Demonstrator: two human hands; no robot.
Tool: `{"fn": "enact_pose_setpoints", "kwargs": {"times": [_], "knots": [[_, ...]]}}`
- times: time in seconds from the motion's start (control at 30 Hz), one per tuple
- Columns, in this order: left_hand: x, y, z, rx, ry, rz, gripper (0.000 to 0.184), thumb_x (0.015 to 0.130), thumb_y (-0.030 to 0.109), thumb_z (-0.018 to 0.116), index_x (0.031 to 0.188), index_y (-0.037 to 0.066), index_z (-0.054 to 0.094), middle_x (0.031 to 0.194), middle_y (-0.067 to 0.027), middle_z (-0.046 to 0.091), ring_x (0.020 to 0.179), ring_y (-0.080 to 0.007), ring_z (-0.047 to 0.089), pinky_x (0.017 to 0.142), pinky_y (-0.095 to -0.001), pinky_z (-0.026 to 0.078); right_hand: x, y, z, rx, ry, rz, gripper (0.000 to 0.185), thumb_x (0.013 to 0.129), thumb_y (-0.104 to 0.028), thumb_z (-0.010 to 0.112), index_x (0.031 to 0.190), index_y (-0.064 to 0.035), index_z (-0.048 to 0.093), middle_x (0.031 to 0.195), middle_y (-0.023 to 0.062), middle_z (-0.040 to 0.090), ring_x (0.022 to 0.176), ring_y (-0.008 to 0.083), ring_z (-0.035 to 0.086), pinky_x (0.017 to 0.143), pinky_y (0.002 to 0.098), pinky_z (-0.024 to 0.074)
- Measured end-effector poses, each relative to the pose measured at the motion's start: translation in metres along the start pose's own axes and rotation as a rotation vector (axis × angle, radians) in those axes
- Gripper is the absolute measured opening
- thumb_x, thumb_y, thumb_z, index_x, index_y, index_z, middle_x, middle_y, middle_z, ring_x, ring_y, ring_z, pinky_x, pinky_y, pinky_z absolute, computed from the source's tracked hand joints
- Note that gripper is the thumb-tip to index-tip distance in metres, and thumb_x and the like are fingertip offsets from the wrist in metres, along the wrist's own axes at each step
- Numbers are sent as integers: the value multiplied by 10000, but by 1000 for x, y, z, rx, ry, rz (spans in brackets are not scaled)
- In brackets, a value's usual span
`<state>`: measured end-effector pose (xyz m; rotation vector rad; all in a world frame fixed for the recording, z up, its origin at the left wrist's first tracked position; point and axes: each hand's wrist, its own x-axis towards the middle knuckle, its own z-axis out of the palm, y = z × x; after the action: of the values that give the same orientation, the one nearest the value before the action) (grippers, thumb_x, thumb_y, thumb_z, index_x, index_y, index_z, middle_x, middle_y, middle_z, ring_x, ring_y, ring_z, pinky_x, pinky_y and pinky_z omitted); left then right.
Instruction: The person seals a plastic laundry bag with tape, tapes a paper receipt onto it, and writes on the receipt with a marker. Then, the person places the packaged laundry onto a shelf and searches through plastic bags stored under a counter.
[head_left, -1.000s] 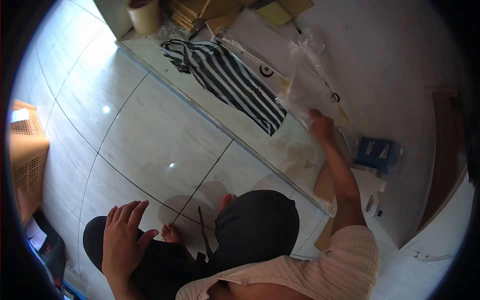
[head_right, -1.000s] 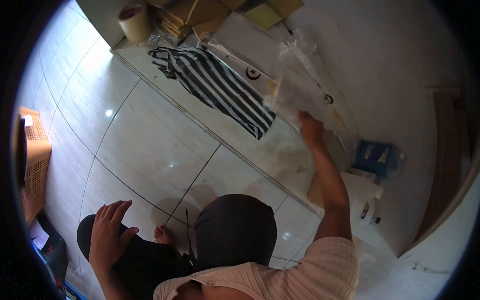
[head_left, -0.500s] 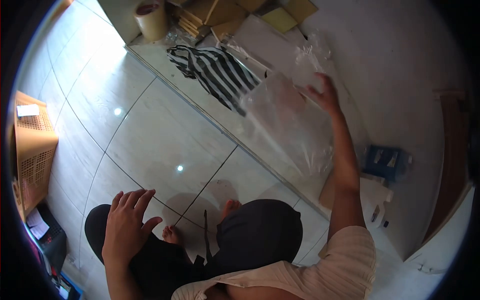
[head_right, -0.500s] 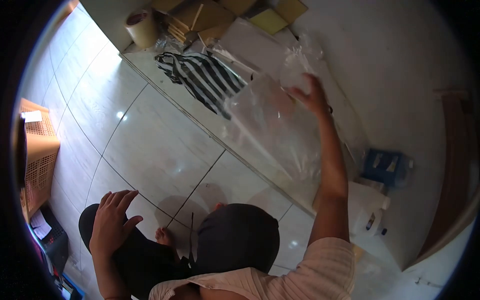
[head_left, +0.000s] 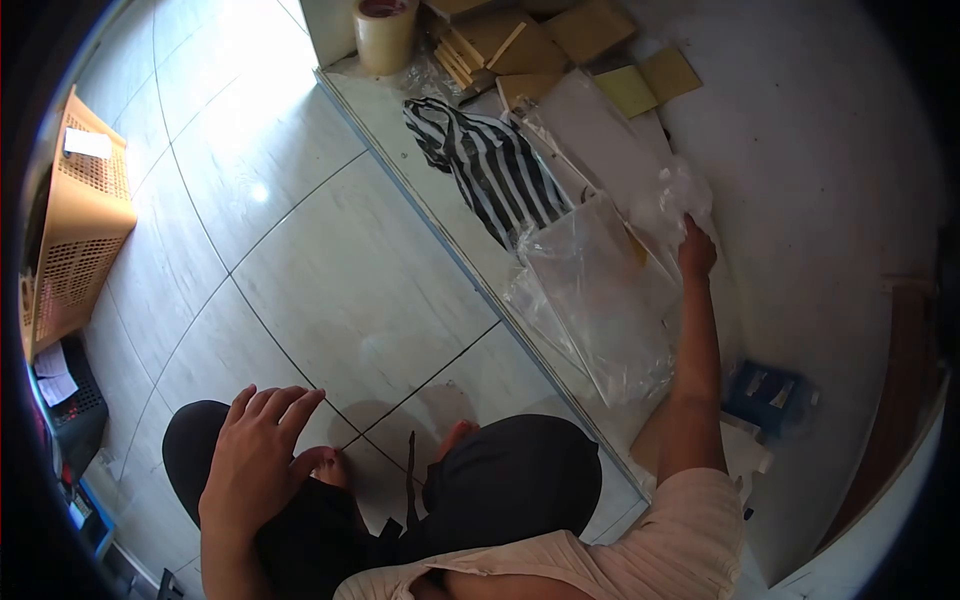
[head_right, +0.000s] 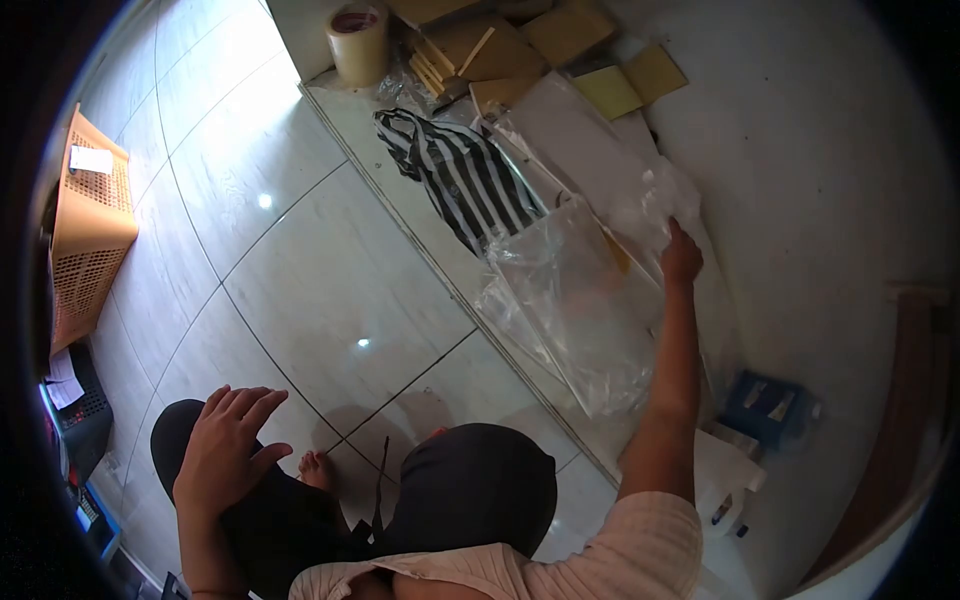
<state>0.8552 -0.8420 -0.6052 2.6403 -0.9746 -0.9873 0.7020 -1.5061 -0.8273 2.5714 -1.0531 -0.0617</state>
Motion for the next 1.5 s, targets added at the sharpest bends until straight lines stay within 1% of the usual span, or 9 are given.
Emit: {"fn": "enact_pose_setpoints", "kwargs": {"times": [0.1, 0.27, 0.43, 0.5, 0.67, 0.77, 0.93, 1.0, 1.5], "knots": [[-3, -7, 2, -6, -19, 3, 556, 766, 283, 755, 1265, 115, 576, 1227, -95, 609, 1161, -313, 559, 1085, -456, 365, -55, 25, -3, 7, 38, 22, 483, 856, -26, 512, 1282, -241, 586, 1022, 100, 692, 882, 343, 662, 738, 442, 535], [-9, -19, 1, -20, -57, 28, 546, 780, 293, 746, 1268, 120, 574, 1217, -103, 616, 1151, -307, 570, 1099, -468, 348, -88, 12, -43, -223, -343, 255, 606, 814, -180, 653, 1386, -228, 459, 1276, 94, 571, 1171, 315, 556, 892, 494, 482], [-11, -22, -2, -44, -54, 48, 534, 785, 291, 742, 1264, 122, 575, 1207, -104, 621, 1154, -302, 569, 1098, -475, 346, -22, -111, -77, 71, 79, -124, 757, 748, -166, 725, 1421, -209, 383, 1462, 89, 373, 1335, 364, 363, 985, 659, 355], [-12, -20, -3, -56, -50, 61, 526, 791, 283, 737, 1265, 124, 574, 1214, -102, 617, 1161, -299, 564, 1097, -478, 345, 6, -178, -79, 322, 92, -383, 829, 714, -130, 735, 1434, -203, 330, 1486, 136, 317, 1322, 426, 351, 983, 654, 371], [-23, -23, -3, -63, -26, 75, 540, 815, 391, 688, 1262, 113, 565, 1197, -74, 612, 1156, -264, 558, 1088, -477, 348, 32, -238, -65, 305, -111, -310, 760, 747, -48, 617, 1424, -184, 301, 1464, 182, 324, 1261, 424, 420, 898, 605, 472], [-31, -27, -3, -54, -15, 53, 551, 817, 405, 684, 1266, 109, 563, 1195, -73, 612, 1159, -263, 555, 1085, -477, 351, 30, -219, -43, 380, 83, -439, 666, 769, -45, 585, 1386, -165, 365, 1348, 189, 484, 1146, 378, 543, 857, 528, 507], [-36, -32, 1, -43, 19, 47, 547, 825, 398, 683, 1270, 106, 558, 1196, -73, 611, 1161, -259, 555, 1084, -478, 353, 55, -175, -69, 384, 122, -68, 499, 771, -57, 627, 1246, -130, 491, 971, 152, 692, 884, 381, 655, 787, 470, 517], [-39, -32, -2, -56, 24, 44, 542, 828, 390, 684, 1272, 106, 556, 1198, -73, 610, 1159, -258, 557, 1086, -477, 352, 63, -144, -55, 628, 441, -76, 476, 750, -61, 669, 1199, -128, 527, 999, 141, 689, 897, 361, 662, 803, 442, 516], [-33, -52, -8, -111, -27, 37, 556, 818, 366, 699, 1286, 102, 556, 1224, -112, 605, 1159, -301, 560, 1081, -457, 361, 47, 16, -81, 1124, 627, 346, 496, 772, -49, 679, 1245, -31, 531, 1137, 148, 629, 999, 241, 639, 852, 355, 520]]}}
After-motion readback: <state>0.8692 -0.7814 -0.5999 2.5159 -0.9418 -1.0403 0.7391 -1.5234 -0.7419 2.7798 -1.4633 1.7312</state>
